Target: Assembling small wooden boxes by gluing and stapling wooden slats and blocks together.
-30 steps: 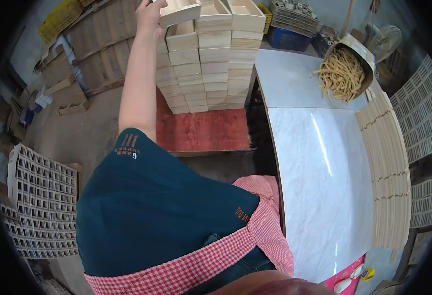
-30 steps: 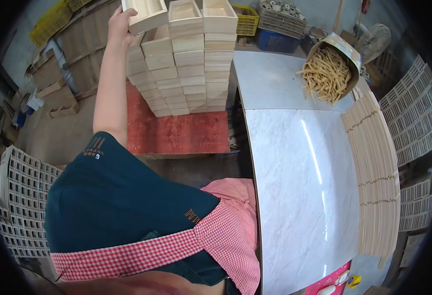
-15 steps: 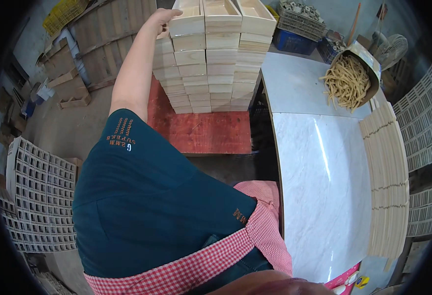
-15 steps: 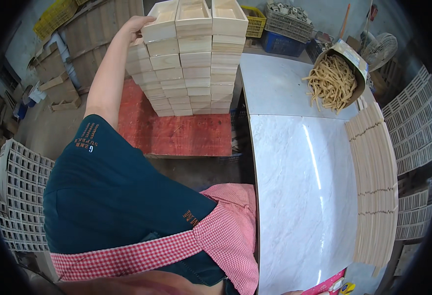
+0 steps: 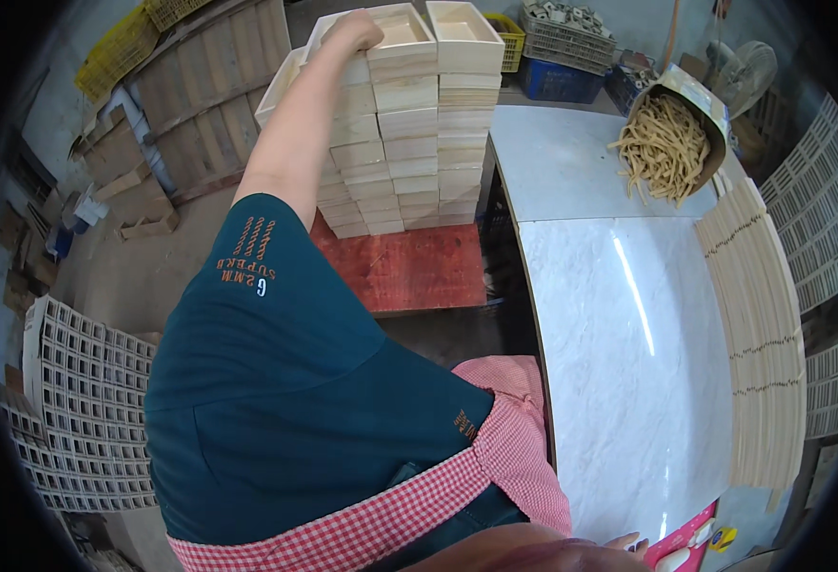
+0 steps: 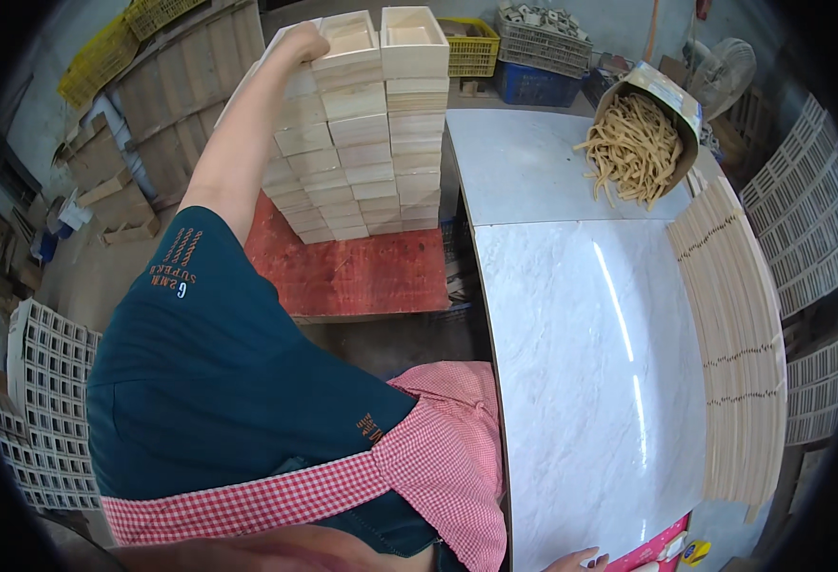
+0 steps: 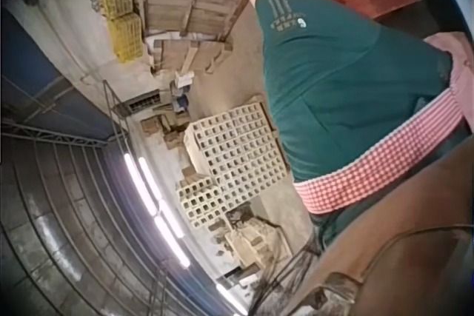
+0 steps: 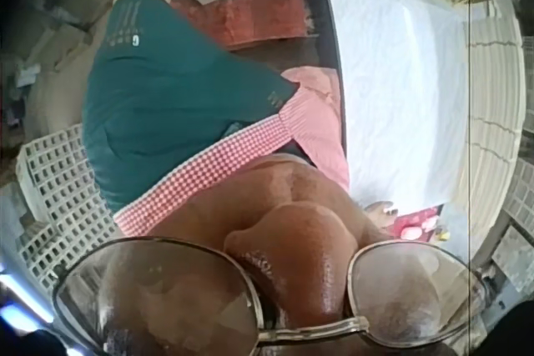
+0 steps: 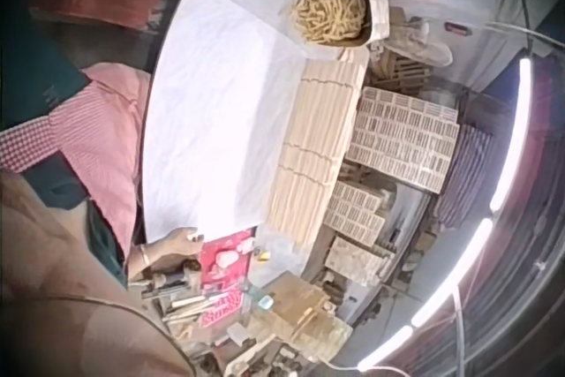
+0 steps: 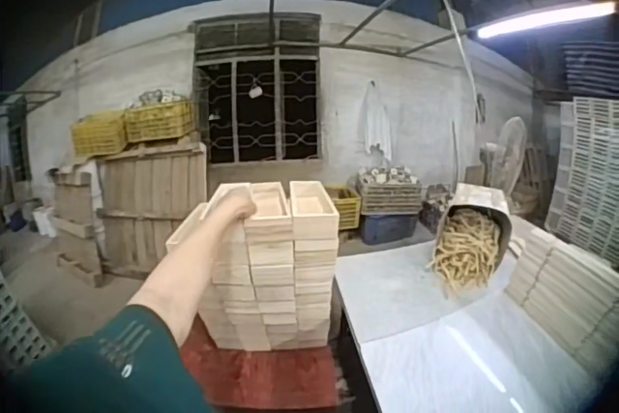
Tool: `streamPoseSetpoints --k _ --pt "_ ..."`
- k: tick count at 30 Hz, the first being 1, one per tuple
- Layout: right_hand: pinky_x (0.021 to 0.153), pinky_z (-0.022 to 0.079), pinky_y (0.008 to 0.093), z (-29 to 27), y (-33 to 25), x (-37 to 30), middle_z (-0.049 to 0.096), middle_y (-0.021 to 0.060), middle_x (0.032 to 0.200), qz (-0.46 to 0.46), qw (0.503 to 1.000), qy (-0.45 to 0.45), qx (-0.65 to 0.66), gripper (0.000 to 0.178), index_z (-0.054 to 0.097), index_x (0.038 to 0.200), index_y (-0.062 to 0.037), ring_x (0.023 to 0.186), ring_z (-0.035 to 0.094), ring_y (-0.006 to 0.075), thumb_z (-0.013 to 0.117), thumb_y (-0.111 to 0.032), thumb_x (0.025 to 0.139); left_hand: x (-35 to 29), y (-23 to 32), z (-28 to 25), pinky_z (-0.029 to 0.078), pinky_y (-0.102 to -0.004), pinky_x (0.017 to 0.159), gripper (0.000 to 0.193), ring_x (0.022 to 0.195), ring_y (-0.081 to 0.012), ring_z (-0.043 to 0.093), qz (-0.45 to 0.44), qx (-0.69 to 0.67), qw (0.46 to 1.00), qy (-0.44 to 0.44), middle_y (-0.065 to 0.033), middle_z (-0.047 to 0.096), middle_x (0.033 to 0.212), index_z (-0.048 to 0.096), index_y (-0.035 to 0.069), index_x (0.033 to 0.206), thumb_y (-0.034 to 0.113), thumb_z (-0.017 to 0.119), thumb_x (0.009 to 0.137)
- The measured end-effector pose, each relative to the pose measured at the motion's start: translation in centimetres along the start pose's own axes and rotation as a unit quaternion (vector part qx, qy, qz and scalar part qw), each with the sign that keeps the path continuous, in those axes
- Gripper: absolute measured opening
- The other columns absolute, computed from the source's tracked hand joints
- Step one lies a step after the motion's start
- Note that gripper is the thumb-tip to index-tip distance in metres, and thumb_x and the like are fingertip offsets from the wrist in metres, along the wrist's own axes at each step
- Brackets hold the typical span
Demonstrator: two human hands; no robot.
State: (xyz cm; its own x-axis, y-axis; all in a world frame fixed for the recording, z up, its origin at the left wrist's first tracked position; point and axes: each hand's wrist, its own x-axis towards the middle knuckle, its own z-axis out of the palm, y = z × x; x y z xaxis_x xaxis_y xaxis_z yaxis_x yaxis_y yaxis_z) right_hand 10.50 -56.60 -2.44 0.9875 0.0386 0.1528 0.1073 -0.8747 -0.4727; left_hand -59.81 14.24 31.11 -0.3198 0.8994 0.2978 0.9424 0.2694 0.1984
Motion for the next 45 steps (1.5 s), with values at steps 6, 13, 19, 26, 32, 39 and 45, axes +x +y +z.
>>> streamPoseSetpoints --k 6,13,19,26,32,39,45 --pt "0.098 0.050 0.0362 -0.1 -1.1 -2.7 0.068 0.0197 0.123 -0.053 0.997 0.050 -0.028 0.048 0.062 0.133 -0.0068 0.114 0.065 0.0339 0.059 -0.040 0.098 -0.8 1.9 -0.8 0.056 -0.0418 0.080 0.037 0.096 -0.0323 0.072 -0.041 -0.013 0.999 0.013 -0.0141 0.075 0.104 0.074 0.001 0.111 0.014 0.056 0.081" --pt "0.096 0.055 0.0353 -1.5 -4.8 -3.8 0.071 0.0152 0.124 -0.049 0.993 0.016 -0.105 0.045 0.063 0.136 -0.0051 0.115 0.067 0.0320 0.057 -0.034 0.101 0.0 1.3 0.2 0.058 -0.0414 0.069 0.041 0.078 -0.0387 0.071 -0.025 -0.023 0.999 0.041 -0.0230 0.074 0.097 0.072 -0.010 0.107 0.019 0.063 0.080" --pt "0.099 0.052 0.0376 -2.7 -5.9 -4.5 0.069 0.0180 0.126 -0.046 0.996 -0.013 -0.076 0.046 0.061 0.137 -0.0043 0.116 0.065 0.0337 0.056 -0.033 0.102 -2.9 2.0 0.3 0.056 -0.0379 0.067 0.043 0.069 -0.0325 0.068 0.135 0.124 0.907 0.378 -0.0150 0.073 0.085 0.076 0.002 0.095 0.044 0.071 0.088" --pt "0.101 0.050 0.0395 -2.8 -6.1 -6.6 0.066 0.0209 0.129 -0.078 0.996 0.038 0.004 0.046 0.060 0.137 -0.0018 0.118 0.063 0.0357 0.056 -0.032 0.102 -5.8 10.5 -1.5 0.054 -0.0440 0.084 0.056 0.090 -0.0362 0.066 0.339 0.032 0.940 0.005 -0.0168 0.070 0.101 0.072 0.001 0.107 0.053 0.068 0.087" --pt "0.094 0.053 0.0376 -2.1 -5.8 -6.9 0.070 0.0190 0.116 -0.151 0.982 0.097 0.060 0.038 0.065 0.128 0.0003 0.103 0.067 0.0306 0.066 -0.020 0.096 -4.0 8.4 2.4 0.039 -0.0343 0.050 0.040 0.053 -0.0127 0.046 0.304 -0.118 0.941 -0.095 -0.0004 0.052 0.060 0.061 0.006 0.069 0.037 0.072 0.092" --pt "0.089 0.051 0.0379 -3.0 -11.1 -3.9 0.068 0.0164 0.108 -0.217 0.965 0.104 0.107 0.033 0.066 0.117 0.0022 0.098 0.064 0.0318 0.070 -0.011 0.086 1.0 8.3 4.4 0.050 -0.0367 0.078 0.027 0.087 -0.0262 0.060 0.579 -0.003 0.798 0.169 -0.0116 0.064 0.097 0.069 0.003 0.098 0.030 0.069 0.096" --pt "0.088 0.052 0.0398 -4.8 -13.5 5.3 0.066 0.0163 0.111 -0.255 0.958 0.120 0.051 0.035 0.064 0.117 0.0002 0.100 0.063 0.0346 0.072 -0.014 0.086 -4.0 11.3 12.1 0.052 -0.0379 0.089 0.029 0.099 -0.0278 0.065 0.493 -0.102 0.831 0.236 -0.0125 0.069 0.110 0.070 0.004 0.111 0.029 0.060 0.102"
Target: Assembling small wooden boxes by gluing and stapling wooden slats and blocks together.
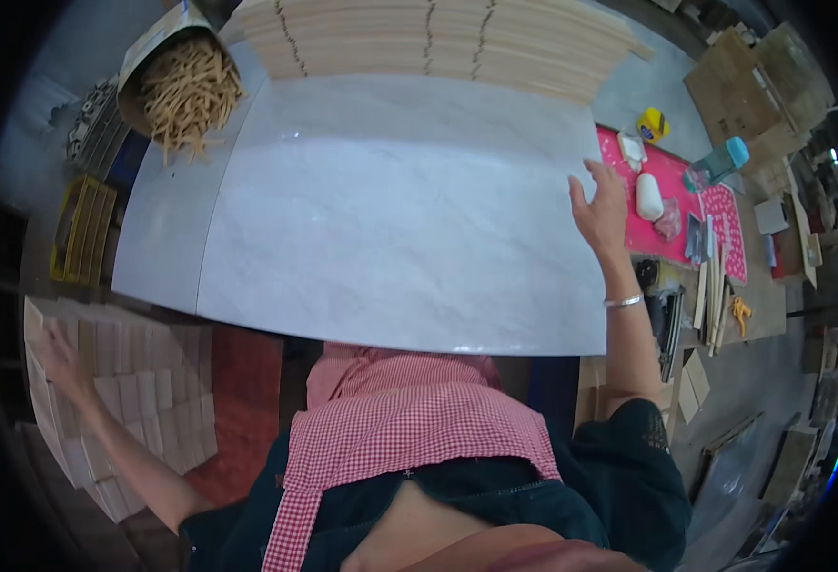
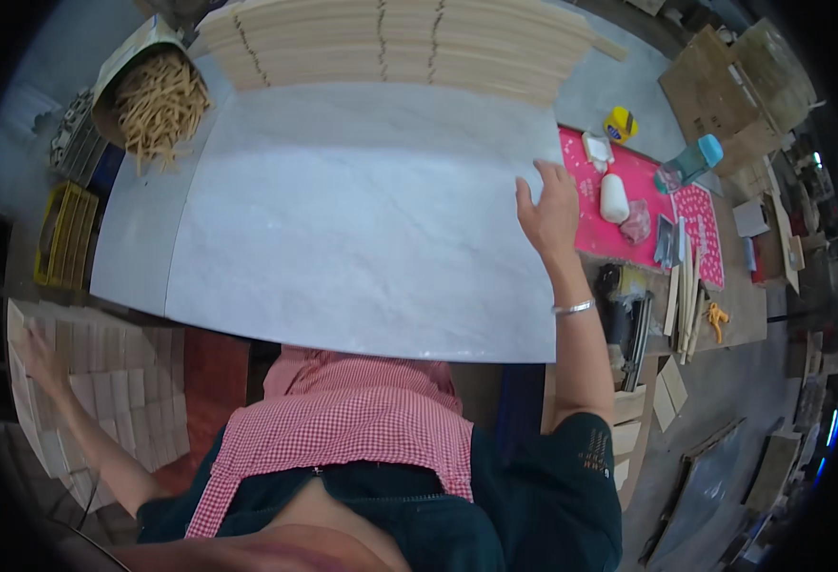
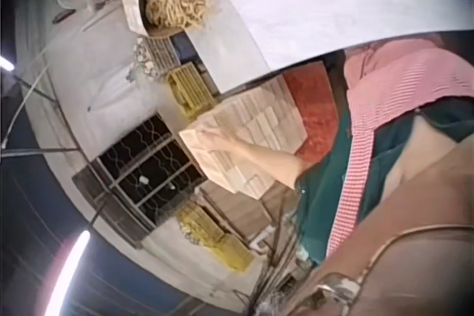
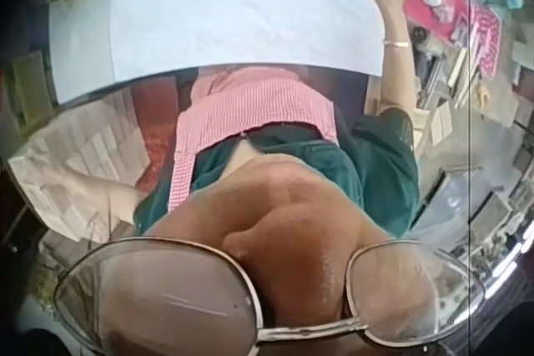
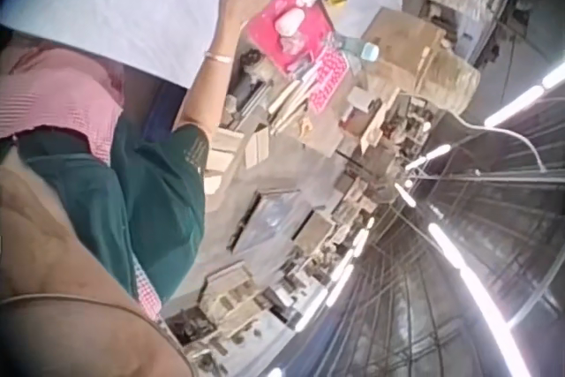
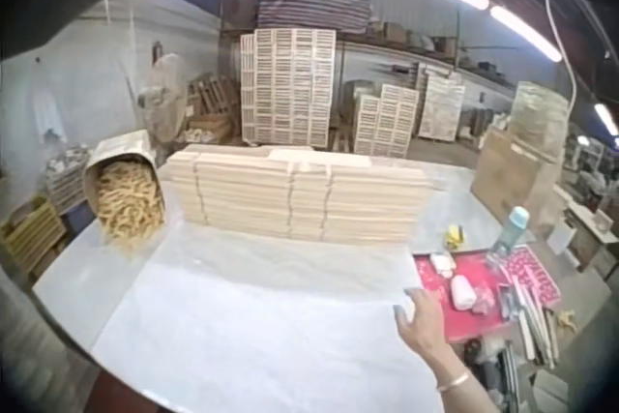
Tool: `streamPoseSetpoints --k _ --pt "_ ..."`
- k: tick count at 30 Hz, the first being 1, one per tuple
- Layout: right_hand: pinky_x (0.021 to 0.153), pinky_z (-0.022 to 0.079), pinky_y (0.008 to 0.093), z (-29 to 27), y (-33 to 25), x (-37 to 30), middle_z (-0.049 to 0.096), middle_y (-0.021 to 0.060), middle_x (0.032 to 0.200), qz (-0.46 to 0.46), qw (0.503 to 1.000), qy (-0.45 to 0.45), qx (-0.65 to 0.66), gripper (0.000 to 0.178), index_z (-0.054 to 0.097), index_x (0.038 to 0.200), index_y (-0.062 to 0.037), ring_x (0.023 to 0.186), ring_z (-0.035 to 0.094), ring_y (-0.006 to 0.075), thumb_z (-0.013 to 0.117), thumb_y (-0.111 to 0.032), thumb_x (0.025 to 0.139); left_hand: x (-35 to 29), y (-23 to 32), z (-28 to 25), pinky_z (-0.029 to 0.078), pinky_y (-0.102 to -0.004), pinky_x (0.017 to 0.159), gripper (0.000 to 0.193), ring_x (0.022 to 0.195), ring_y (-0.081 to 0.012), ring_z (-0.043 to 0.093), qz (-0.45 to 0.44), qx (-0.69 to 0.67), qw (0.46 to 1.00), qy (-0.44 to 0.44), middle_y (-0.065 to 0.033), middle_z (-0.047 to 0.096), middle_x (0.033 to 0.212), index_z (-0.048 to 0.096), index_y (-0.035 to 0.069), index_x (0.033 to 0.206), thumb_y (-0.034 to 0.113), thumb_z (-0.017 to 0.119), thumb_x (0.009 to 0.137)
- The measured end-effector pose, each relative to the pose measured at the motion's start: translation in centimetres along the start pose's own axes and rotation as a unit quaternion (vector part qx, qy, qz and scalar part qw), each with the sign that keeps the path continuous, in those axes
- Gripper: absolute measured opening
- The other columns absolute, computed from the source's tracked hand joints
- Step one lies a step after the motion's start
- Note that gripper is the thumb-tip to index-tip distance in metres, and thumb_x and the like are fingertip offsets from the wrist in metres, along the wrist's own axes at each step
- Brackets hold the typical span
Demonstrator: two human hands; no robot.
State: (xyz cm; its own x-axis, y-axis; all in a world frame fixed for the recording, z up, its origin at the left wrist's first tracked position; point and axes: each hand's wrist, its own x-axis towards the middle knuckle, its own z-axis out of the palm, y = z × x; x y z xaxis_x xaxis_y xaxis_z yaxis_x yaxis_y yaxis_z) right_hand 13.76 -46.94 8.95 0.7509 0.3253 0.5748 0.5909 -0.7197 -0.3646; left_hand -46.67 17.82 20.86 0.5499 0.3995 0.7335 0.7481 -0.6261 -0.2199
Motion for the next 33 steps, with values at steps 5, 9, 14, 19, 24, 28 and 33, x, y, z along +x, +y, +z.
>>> streamPoseSetpoints --k 5,9,14,19,24,28,33 --pt "0.090 0.052 0.0428 2.1 -0.3 15.4 0.064 0.0135 0.122 -0.159 0.983 0.037 -0.078 0.051 0.061 0.128 -0.0072 0.105 0.063 0.0359 0.076 -0.024 0.083 -2.9 19.5 3.4 0.048 -0.0349 0.078 0.030 0.080 -0.0221 0.060 -0.232 -0.224 0.936 -0.144 -0.0081 0.066 0.088 0.068 0.001 0.100 0.025 0.051 0.105" --pt "0.098 0.051 0.0440 5.6 -0.3 27.7 0.062 0.0103 0.133 -0.192 0.962 -0.020 -0.194 0.072 0.054 0.141 -0.0126 0.117 0.061 0.0345 0.081 -0.035 0.079 -4.4 31.2 5.5 0.047 -0.0333 0.066 0.030 0.066 -0.0190 0.055 -0.289 -0.407 0.845 -0.194 -0.0078 0.063 0.075 0.070 -0.002 0.089 0.022 0.058 0.101" --pt "0.099 0.052 0.0432 7.9 -0.3 35.1 0.065 0.0088 0.131 -0.191 0.940 -0.130 -0.251 0.077 0.054 0.141 -0.0118 0.116 0.062 0.0328 0.085 -0.032 0.074 -5.7 36.6 5.3 0.043 -0.0293 0.063 0.031 0.065 -0.0165 0.050 -0.233 -0.476 0.786 -0.319 -0.0068 0.060 0.072 0.063 -0.003 0.076 0.020 0.068 0.095" --pt "0.095 0.053 0.0389 8.2 -1.4 38.4 0.070 0.0092 0.118 -0.113 0.930 -0.280 -0.208 0.075 0.060 0.134 -0.0074 0.102 0.066 0.0306 0.091 -0.019 0.066 -6.9 36.8 6.5 0.043 -0.0280 0.065 0.027 0.065 -0.0146 0.050 -0.190 -0.485 0.782 -0.342 -0.0045 0.059 0.072 0.062 -0.001 0.078 0.019 0.066 0.096" --pt "0.092 0.054 0.0364 7.8 -2.3 39.9 0.073 0.0096 0.105 -0.070 0.909 -0.367 -0.186 0.063 0.066 0.119 -0.0024 0.090 0.067 0.0282 0.092 -0.012 0.063 -5.3 38.4 5.6 0.043 -0.0302 0.066 0.022 0.070 -0.0186 0.051 -0.160 -0.483 0.793 -0.335 -0.0073 0.059 0.076 0.063 -0.001 0.081 0.017 0.070 0.092" --pt "0.089 0.053 0.0349 6.7 -4.6 39.8 0.073 0.0094 0.099 -0.109 0.895 -0.374 -0.218 0.052 0.068 0.107 -0.0001 0.084 0.065 0.0265 0.092 -0.010 0.062 -3.4 39.8 5.9 0.045 -0.0318 0.069 0.015 0.073 -0.0211 0.055 -0.083 -0.506 0.804 -0.301 -0.0086 0.063 0.081 0.065 0.000 0.086 0.013 0.070 0.090" --pt "0.081 0.051 0.0358 5.7 -3.5 39.9 0.070 0.0084 0.090 -0.106 0.898 -0.381 -0.191 0.043 0.066 0.097 0.0004 0.075 0.058 0.0256 0.091 -0.010 0.063 -0.5 42.6 7.3 0.049 -0.0309 0.077 0.014 0.080 -0.0198 0.060 -0.073 -0.568 0.754 -0.321 -0.0082 0.068 0.090 0.068 -0.001 0.095 0.011 0.071 0.089"
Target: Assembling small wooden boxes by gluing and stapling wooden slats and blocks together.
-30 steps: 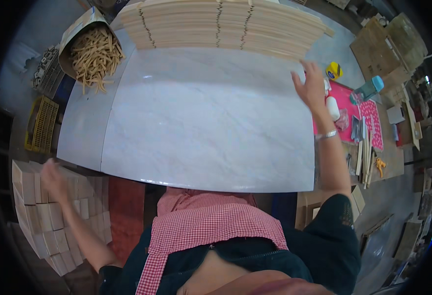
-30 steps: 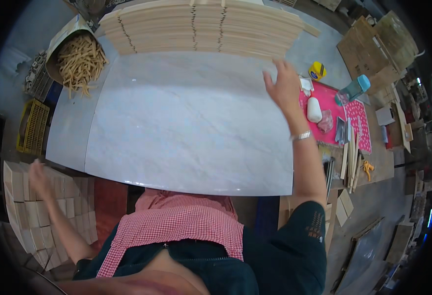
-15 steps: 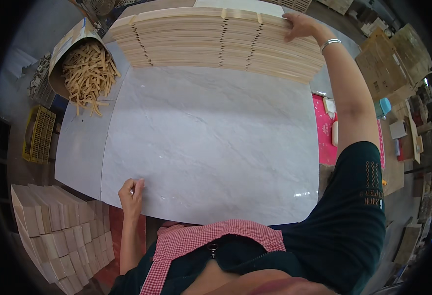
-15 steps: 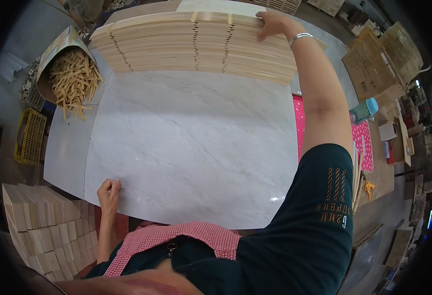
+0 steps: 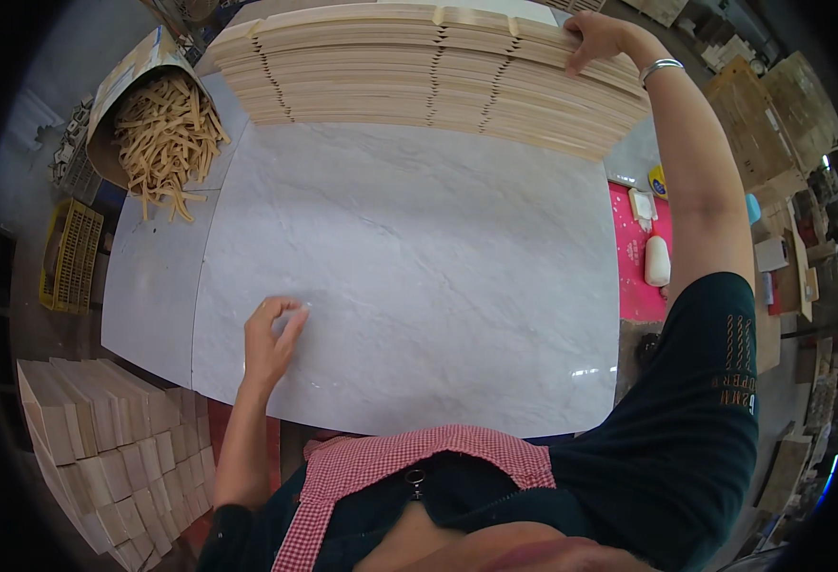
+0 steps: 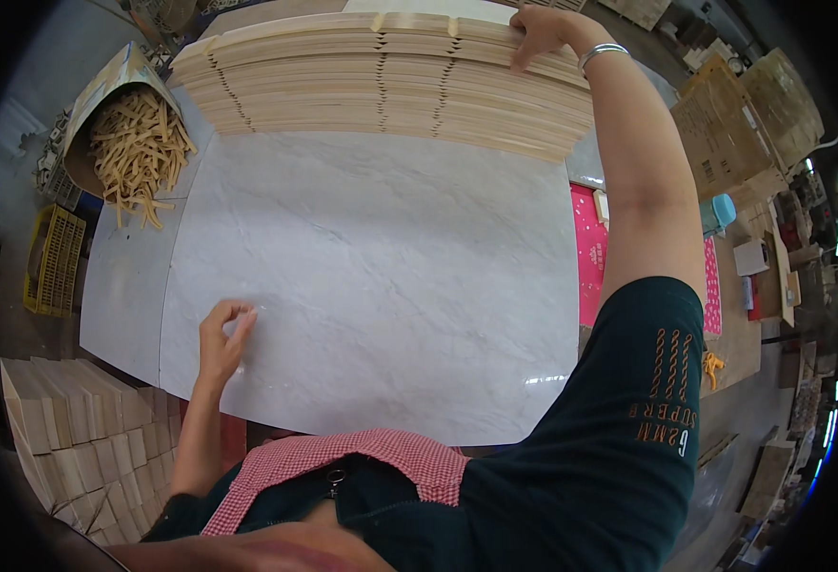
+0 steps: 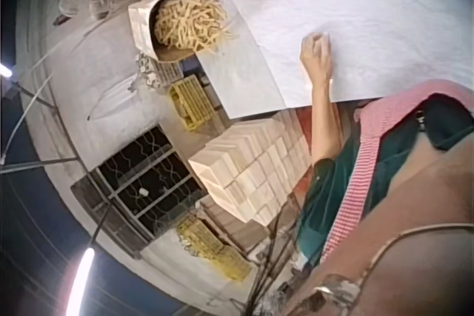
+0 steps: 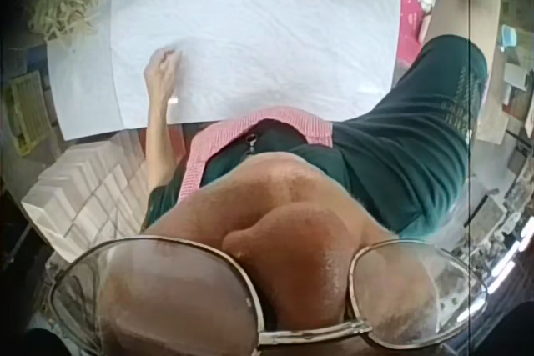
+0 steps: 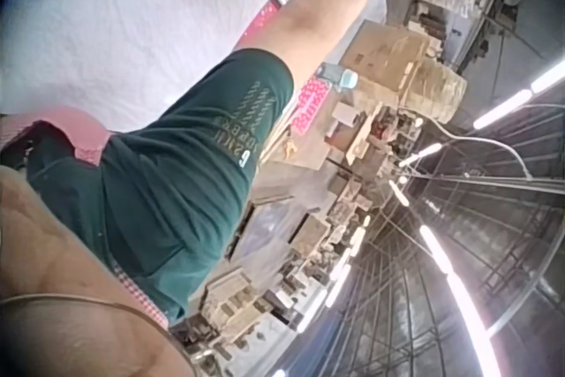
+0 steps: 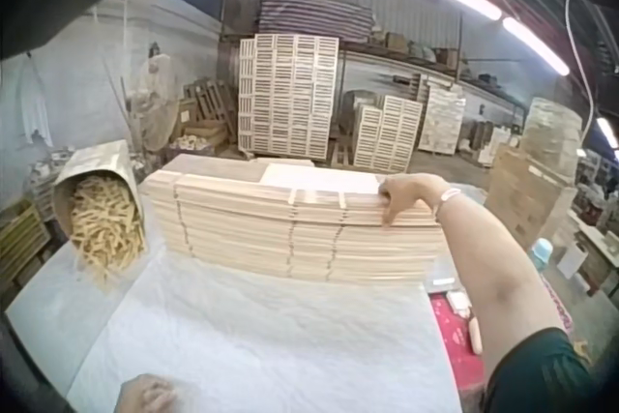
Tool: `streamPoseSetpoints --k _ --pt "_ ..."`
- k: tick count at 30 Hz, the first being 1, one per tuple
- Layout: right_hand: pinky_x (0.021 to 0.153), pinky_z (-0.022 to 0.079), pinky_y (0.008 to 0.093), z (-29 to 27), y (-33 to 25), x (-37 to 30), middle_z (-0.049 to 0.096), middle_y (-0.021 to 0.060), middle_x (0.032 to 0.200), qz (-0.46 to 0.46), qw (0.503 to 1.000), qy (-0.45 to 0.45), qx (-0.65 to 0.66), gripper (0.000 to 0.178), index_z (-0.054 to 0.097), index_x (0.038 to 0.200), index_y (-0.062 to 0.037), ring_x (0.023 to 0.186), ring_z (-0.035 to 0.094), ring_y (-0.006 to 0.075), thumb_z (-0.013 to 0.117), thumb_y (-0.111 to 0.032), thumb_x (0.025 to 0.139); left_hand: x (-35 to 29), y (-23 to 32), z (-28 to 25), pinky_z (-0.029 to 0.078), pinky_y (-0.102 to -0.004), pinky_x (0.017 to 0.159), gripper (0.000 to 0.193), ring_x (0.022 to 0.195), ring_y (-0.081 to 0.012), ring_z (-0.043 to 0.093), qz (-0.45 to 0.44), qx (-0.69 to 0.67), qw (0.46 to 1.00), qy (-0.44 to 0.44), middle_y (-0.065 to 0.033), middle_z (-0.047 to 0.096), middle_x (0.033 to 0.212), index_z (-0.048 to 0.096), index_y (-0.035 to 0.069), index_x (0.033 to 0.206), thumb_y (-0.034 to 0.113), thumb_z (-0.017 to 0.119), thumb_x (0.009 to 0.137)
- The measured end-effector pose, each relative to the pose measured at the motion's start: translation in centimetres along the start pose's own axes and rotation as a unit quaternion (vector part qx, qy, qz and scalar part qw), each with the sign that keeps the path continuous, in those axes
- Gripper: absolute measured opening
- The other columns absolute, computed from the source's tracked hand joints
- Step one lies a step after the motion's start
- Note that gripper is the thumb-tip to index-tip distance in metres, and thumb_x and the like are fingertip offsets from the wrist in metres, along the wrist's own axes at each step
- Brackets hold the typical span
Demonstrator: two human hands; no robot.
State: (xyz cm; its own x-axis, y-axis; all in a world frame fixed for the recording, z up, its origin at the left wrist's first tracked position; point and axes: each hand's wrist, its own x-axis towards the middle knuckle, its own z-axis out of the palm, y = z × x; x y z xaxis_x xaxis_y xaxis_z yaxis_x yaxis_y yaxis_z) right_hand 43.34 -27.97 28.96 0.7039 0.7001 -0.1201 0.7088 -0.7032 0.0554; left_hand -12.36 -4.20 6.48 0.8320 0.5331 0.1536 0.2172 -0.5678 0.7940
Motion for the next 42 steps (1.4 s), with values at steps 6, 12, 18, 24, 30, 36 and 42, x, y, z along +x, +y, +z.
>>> streamPoseSetpoints --k 6,12,18,24,30,36,42 --pt "0.068 0.048 0.0350 0.4 -1.9 -5.6 0.063 0.0067 0.079 -0.029 0.998 0.043 -0.028 0.038 0.064 0.089 0.0008 0.067 0.050 0.0229 0.086 -0.017 0.063 14.2 3.2 2.6 0.053 -0.0335 0.090 0.044 0.113 -0.0229 0.067 -0.145 -0.483 0.857 -0.106 -0.0128 0.070 0.117 0.061 0.002 0.129 0.034 0.067 0.100" --pt "0.068 0.049 0.0377 1.6 -8.1 -14.7 0.063 0.0081 0.077 -0.057 0.996 0.070 0.020 0.039 0.065 0.091 -0.0013 0.067 0.055 0.0269 0.084 -0.026 0.068 30.9 10.7 4.0 0.054 -0.0523 0.100 0.069 0.113 -0.0414 0.061 -0.195 -0.776 0.593 -0.088 -0.0319 0.053 0.135 0.042 -0.008 0.139 0.027 0.075 0.091" --pt "0.074 0.052 0.0442 8.5 -7.1 -20.6 0.071 0.0161 0.088 -0.027 0.993 0.112 0.013 0.047 0.068 0.095 -0.0004 0.076 0.064 0.0346 0.079 -0.040 0.073 24.2 8.1 4.6 0.056 -0.0452 0.100 0.055 0.114 -0.0397 0.063 -0.189 -0.584 0.784 -0.089 -0.0293 0.054 0.131 0.048 -0.007 0.133 0.028 0.071 0.096" --pt "0.081 0.054 0.0360 19.1 -9.9 -25.2 0.073 0.0063 0.095 -0.022 0.999 0.029 0.021 0.039 0.070 0.104 -0.0092 0.087 0.066 0.0293 0.081 -0.024 0.071 7.4 1.5 6.1 0.062 -0.0390 0.088 0.044 0.102 -0.0342 0.070 -0.390 -0.570 0.710 -0.135 -0.0235 0.065 0.115 0.056 -0.006 0.125 0.029 0.066 0.100" --pt "0.097 0.049 0.0382 25.2 -10.3 -27.4 0.070 0.0061 0.118 -0.008 0.997 0.067 0.025 0.052 0.066 0.120 -0.0117 0.106 0.064 0.0290 0.081 -0.026 0.071 4.2 0.1 2.9 0.060 -0.0294 0.081 0.039 0.084 -0.0239 0.072 -0.400 -0.409 0.750 -0.332 -0.0172 0.071 0.090 0.068 -0.002 0.104 0.036 0.064 0.100" --pt "0.091 0.051 0.0426 25.9 -7.5 -40.4 0.066 0.0146 0.118 0.152 0.932 0.321 0.077 0.060 0.062 0.128 -0.0069 0.105 0.063 0.0344 0.082 -0.026 0.075 1.0 1.9 0.3 0.055 -0.0317 0.082 0.032 0.088 -0.0221 0.069 -0.057 -0.028 0.978 -0.200 -0.0123 0.070 0.098 0.070 0.002 0.110 0.021 0.080 0.086" --pt "0.081 0.054 0.0470 33.4 -4.1 -53.2 0.064 0.0175 0.106 0.402 0.888 0.217 -0.046 0.053 0.056 0.129 -0.0063 0.091 0.064 0.0383 0.076 -0.027 0.083 4.2 2.0 -0.5 0.042 -0.0407 0.107 0.075 0.127 -0.0341 0.052 0.280 0.304 0.905 -0.098 -0.0134 0.048 0.148 0.053 0.007 0.141 0.011 0.083 0.073"
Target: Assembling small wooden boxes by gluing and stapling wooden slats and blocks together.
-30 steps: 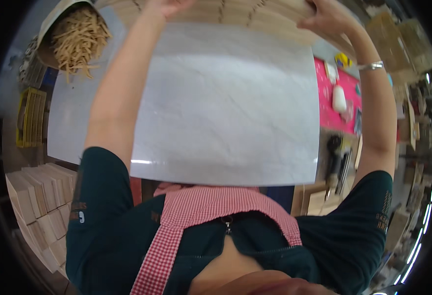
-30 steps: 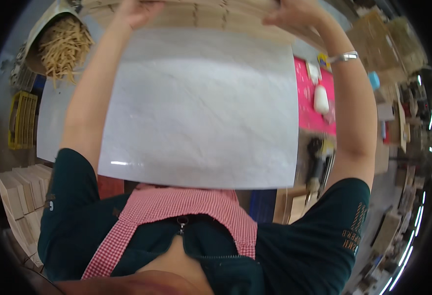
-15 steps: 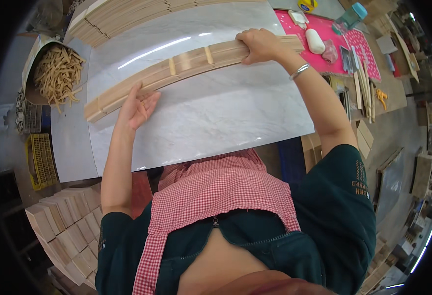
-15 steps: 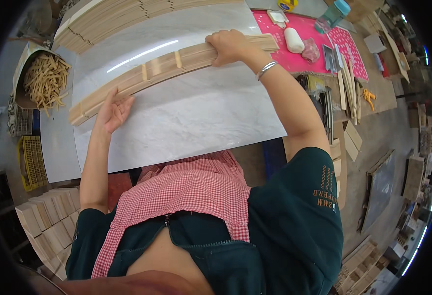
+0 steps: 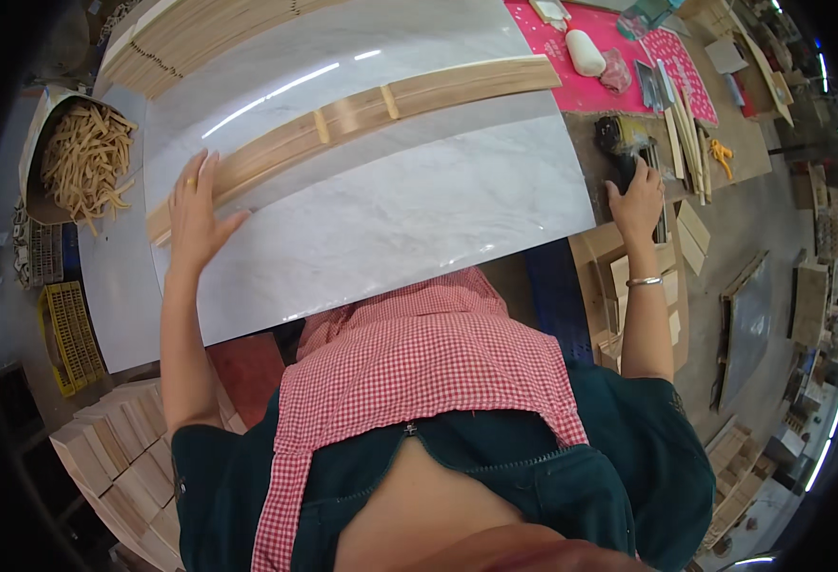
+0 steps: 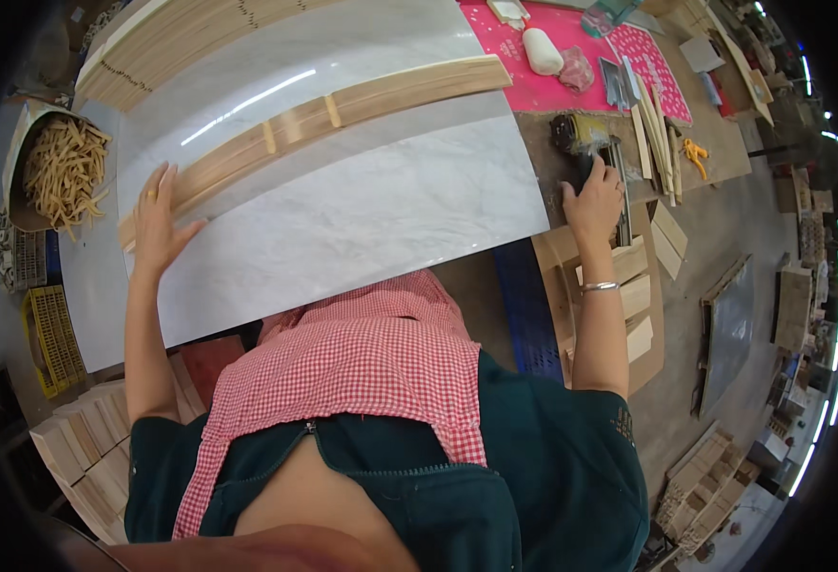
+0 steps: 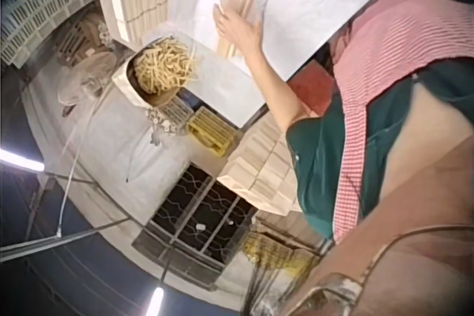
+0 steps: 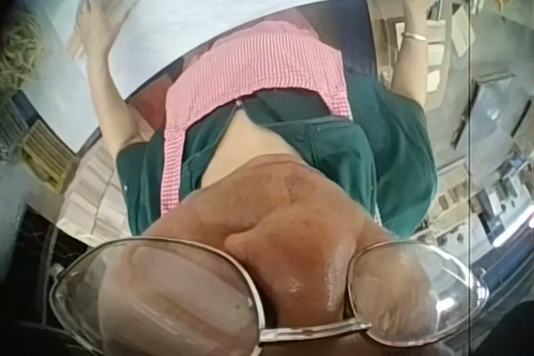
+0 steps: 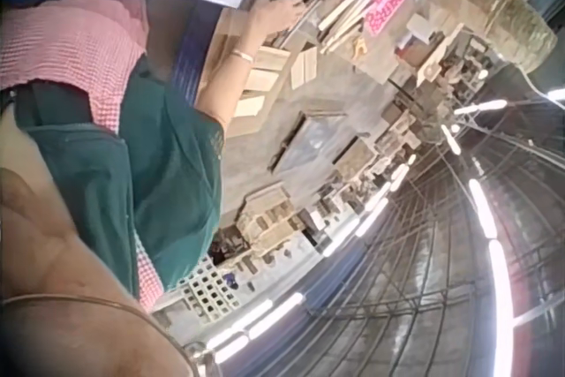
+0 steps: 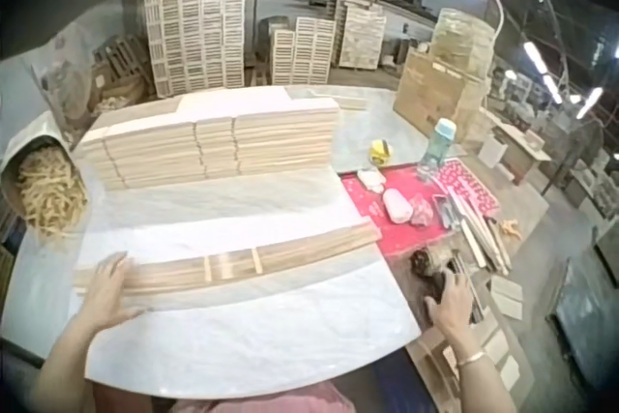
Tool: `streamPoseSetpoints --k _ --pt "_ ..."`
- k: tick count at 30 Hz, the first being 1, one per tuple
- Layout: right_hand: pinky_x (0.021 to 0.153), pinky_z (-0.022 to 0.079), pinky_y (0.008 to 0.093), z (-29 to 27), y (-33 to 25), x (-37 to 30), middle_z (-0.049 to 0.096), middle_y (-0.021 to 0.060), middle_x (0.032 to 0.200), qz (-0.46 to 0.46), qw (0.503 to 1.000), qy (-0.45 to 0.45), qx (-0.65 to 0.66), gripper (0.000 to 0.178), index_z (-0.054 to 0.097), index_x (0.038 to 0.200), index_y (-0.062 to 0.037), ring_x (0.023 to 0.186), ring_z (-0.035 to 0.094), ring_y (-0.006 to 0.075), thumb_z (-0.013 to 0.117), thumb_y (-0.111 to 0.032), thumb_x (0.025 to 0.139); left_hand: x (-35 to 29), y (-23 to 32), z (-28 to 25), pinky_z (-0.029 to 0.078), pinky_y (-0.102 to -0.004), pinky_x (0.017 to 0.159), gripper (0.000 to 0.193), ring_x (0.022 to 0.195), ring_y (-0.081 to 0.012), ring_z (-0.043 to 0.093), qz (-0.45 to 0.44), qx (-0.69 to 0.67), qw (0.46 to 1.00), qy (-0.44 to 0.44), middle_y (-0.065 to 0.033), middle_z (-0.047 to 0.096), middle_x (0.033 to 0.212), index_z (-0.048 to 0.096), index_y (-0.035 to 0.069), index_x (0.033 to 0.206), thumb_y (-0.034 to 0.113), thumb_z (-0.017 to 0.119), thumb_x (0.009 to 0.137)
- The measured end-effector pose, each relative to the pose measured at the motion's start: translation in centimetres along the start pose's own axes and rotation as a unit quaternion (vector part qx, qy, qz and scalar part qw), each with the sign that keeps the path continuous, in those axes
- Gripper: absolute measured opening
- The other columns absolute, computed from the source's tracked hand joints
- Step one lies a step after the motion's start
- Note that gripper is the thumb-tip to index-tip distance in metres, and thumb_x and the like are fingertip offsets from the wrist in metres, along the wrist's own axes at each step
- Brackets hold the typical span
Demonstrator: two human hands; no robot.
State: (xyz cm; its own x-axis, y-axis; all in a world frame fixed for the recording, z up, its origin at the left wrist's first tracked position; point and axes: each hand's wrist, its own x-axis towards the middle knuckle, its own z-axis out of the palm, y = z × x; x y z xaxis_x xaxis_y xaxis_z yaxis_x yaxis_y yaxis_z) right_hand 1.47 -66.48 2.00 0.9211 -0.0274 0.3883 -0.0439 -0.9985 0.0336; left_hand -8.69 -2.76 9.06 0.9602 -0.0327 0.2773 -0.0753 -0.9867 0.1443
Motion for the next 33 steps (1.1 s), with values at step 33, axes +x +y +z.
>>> streamPoseSetpoints --k 33 --pt "0.091 0.051 0.0388 0.5 -19.6 20.5 0.066 0.0055 0.101 -0.374 0.893 -0.216 0.127 0.037 0.063 0.101 -0.0105 0.096 0.063 0.0292 0.080 -0.013 0.069 6.7 -5.6 0.2 0.051 -0.0387 0.088 0.051 0.095 -0.0326 0.063 -0.056 0.003 0.992 -0.114 -0.0122 0.068 0.106 0.064 0.003 0.116 0.011 0.080 0.068"
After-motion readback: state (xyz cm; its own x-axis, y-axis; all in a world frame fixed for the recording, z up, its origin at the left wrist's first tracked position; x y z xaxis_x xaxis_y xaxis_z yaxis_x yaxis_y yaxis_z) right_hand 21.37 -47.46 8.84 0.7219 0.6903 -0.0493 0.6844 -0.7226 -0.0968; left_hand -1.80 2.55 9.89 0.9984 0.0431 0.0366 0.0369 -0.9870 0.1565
